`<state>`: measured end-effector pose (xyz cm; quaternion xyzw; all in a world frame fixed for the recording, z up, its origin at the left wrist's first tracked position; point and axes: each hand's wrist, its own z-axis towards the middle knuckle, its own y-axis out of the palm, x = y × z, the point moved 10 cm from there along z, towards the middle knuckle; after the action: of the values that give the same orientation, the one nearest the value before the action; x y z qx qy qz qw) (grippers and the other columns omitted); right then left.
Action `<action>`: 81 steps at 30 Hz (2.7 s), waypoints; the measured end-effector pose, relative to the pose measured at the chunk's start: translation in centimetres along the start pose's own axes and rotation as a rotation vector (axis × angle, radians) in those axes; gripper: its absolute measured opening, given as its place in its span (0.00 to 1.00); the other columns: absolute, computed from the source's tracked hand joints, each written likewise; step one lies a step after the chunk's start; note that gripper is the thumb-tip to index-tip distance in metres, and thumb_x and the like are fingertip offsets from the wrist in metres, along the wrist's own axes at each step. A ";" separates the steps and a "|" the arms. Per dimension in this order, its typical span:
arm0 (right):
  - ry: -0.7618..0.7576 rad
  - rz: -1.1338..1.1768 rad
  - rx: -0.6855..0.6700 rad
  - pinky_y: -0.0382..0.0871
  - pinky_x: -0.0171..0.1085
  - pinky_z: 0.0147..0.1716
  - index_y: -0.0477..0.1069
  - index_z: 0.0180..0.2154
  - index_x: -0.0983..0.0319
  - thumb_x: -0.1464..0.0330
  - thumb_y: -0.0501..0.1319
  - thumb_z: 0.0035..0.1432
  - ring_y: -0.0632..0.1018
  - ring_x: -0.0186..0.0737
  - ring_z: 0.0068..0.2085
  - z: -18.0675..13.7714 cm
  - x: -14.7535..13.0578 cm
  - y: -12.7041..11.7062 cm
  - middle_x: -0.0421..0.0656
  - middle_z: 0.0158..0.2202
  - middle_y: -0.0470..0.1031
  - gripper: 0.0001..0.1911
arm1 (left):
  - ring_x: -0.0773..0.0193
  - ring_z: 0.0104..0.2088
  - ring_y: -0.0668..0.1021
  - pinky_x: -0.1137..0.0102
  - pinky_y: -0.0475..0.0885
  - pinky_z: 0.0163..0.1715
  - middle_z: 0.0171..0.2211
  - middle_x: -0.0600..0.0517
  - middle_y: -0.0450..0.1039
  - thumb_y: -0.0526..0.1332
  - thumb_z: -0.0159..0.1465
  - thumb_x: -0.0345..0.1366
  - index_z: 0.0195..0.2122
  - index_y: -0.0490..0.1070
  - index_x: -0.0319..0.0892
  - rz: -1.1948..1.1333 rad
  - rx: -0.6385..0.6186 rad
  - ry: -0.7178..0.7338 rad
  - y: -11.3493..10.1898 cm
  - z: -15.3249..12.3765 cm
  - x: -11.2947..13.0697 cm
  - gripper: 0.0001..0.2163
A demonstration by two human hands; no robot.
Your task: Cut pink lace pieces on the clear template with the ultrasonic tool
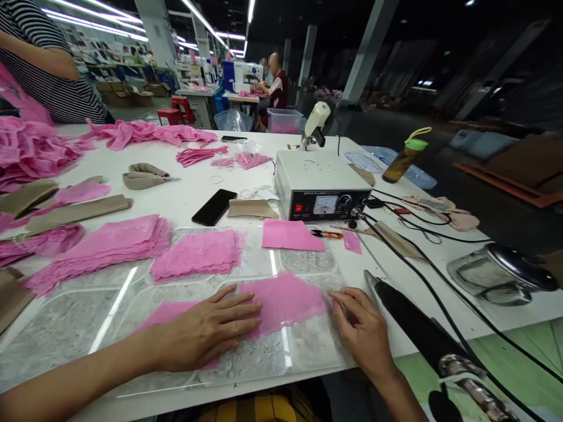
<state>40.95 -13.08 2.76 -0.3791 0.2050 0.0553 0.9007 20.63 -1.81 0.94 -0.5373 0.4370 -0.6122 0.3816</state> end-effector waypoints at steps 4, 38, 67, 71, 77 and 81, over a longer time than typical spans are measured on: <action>-0.017 0.030 -0.019 0.77 0.36 0.33 0.77 0.41 0.57 0.68 0.61 0.61 0.79 0.39 0.37 -0.2 0.9 0.1 0.44 0.36 0.76 0.08 | 0.57 0.68 0.55 0.57 0.40 0.69 0.67 0.51 0.54 0.48 0.74 0.38 0.66 0.57 0.46 -0.007 -0.106 0.016 0.7 0.0 -0.2 0.20; 0.302 0.191 -0.588 0.65 0.39 0.35 0.59 0.22 0.58 0.68 0.56 0.56 0.71 0.40 0.37 1.9 3.5 5.6 0.42 0.31 0.69 0.11 | 0.59 0.68 0.57 0.58 0.42 0.69 0.64 0.51 0.61 0.52 0.73 0.34 0.64 0.61 0.47 -0.051 -0.094 0.045 0.5 -0.3 -0.5 0.19; -0.079 0.036 -0.123 0.76 0.41 0.42 0.72 0.51 0.57 0.79 0.57 0.59 0.75 0.42 0.45 -3.0 -0.1 0.2 0.47 0.42 0.72 0.21 | 0.54 0.68 0.57 0.56 0.43 0.69 0.65 0.49 0.59 0.47 0.74 0.38 0.64 0.61 0.40 -0.016 -0.081 0.255 1.0 10.3 0.8 0.19; -0.093 0.016 -0.111 0.76 0.40 0.42 0.73 0.50 0.57 0.79 0.57 0.58 0.75 0.42 0.45 -3.0 -0.1 0.1 0.47 0.44 0.72 0.21 | 0.55 0.68 0.55 0.56 0.38 0.69 0.67 0.50 0.55 0.47 0.74 0.40 0.65 0.59 0.43 -0.018 -0.152 0.255 2.4 10.9 0.8 0.20; -0.072 0.022 -0.079 0.77 0.41 0.41 0.74 0.48 0.56 0.78 0.57 0.57 0.77 0.43 0.44 -3.0 0.0 -0.3 0.47 0.44 0.74 0.20 | 0.55 0.68 0.56 0.55 0.37 0.69 0.67 0.51 0.56 0.48 0.74 0.40 0.65 0.58 0.46 0.000 -0.145 0.267 2.4 11.0 0.9 0.20; -0.052 0.028 -0.067 0.77 0.41 0.42 0.73 0.49 0.57 0.78 0.57 0.57 0.77 0.43 0.44 -3.2 0.2 -0.3 0.47 0.43 0.74 0.20 | 0.56 0.68 0.57 0.55 0.37 0.69 0.66 0.50 0.57 0.50 0.73 0.39 0.66 0.56 0.47 0.011 -0.131 0.279 2.3 11.0 1.0 0.21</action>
<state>40.17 -15.53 0.91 -0.4048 0.1848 0.0845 0.8915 31.44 -4.89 -0.46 -0.4683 0.5278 -0.6489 0.2846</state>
